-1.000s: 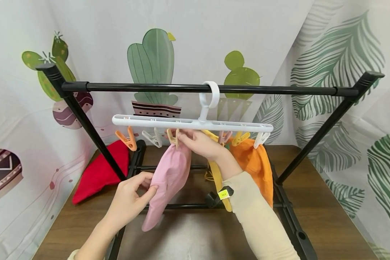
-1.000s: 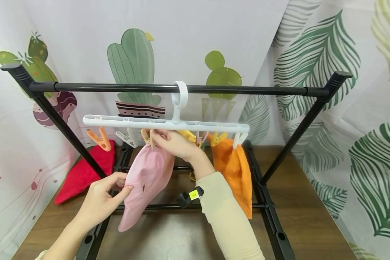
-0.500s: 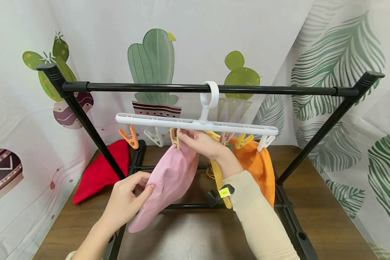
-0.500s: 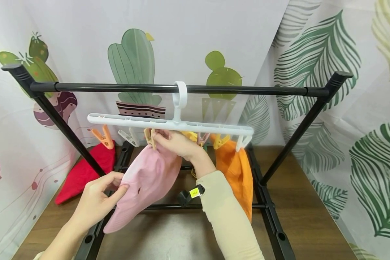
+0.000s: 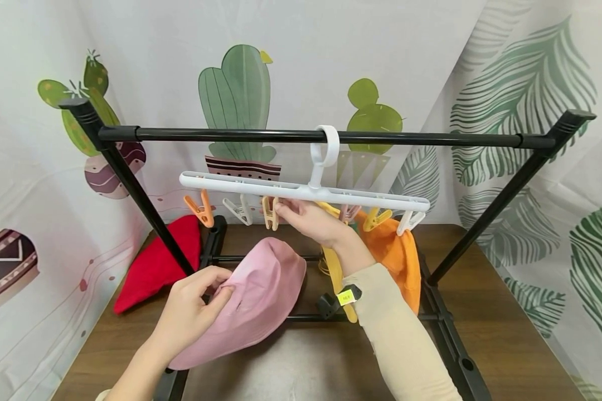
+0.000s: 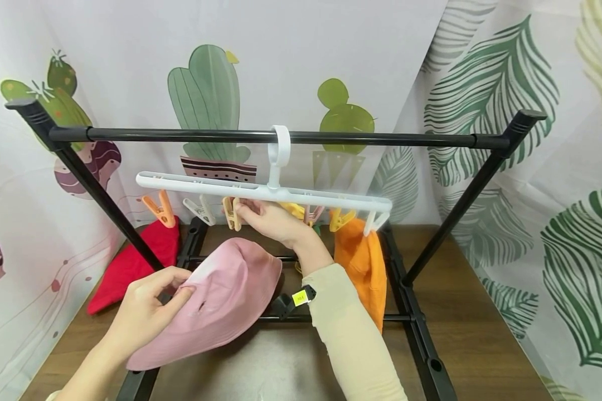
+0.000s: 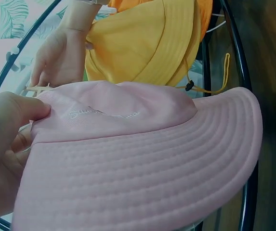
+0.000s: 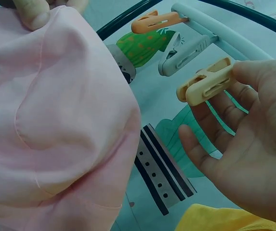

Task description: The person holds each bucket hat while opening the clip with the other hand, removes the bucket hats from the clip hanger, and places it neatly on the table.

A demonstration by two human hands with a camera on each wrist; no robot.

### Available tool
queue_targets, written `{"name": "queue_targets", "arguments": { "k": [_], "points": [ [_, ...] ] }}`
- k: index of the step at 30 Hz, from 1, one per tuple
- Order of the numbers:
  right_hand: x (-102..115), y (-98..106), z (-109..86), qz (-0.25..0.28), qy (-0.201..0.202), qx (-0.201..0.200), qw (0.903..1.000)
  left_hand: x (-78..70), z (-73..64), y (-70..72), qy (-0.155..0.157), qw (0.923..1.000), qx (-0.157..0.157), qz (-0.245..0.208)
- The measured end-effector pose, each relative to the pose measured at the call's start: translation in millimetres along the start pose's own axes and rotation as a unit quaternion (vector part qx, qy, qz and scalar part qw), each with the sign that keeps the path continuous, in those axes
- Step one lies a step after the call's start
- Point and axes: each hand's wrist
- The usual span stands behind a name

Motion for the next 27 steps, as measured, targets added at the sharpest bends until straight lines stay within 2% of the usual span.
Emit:
{"name": "queue_targets", "arguments": {
  "k": [6,11,14,19,23,27],
  "points": [
    [1.6,-0.8,-1.3,-0.016,-0.010,0.002,0.9998,3.0,0.1,6.2,0.004,0.9998,0.009,0.017],
    [0.9,-0.3,-1.3,-0.013,0.005,0.029,0.9995,6.7,-0.9,11.8,0.005,0.9996,0.003,0.027],
    [0.3,-0.9,-1.2,-0.009,0.006,0.030,0.9995,8.9,-2.2,16.6,0.002,0.9993,-0.006,0.037],
    [0.4,-2.8,-0.1,-0.004,0.010,0.030,0.9995,11.1,-4.6,29.5,0.019,0.9979,-0.018,0.060],
    [1.9,-3.3,-0.7,-0.013,0.004,0.030,0.9995,13.0,-6.7,40.2,0.020,0.9959,-0.038,0.079],
    [2.4,-3.6,-0.3,0.001,0.004,0.033,0.9994,15.5,-8.9,49.9,0.022,0.9931,-0.057,0.100]
  ]
}}
Point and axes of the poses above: each hand's wrist, its own z-axis towards the middle knuckle, its own y-axis out of the back of the hand, x = y × z, and after that the axes turned 6 degrees about z, right-handed
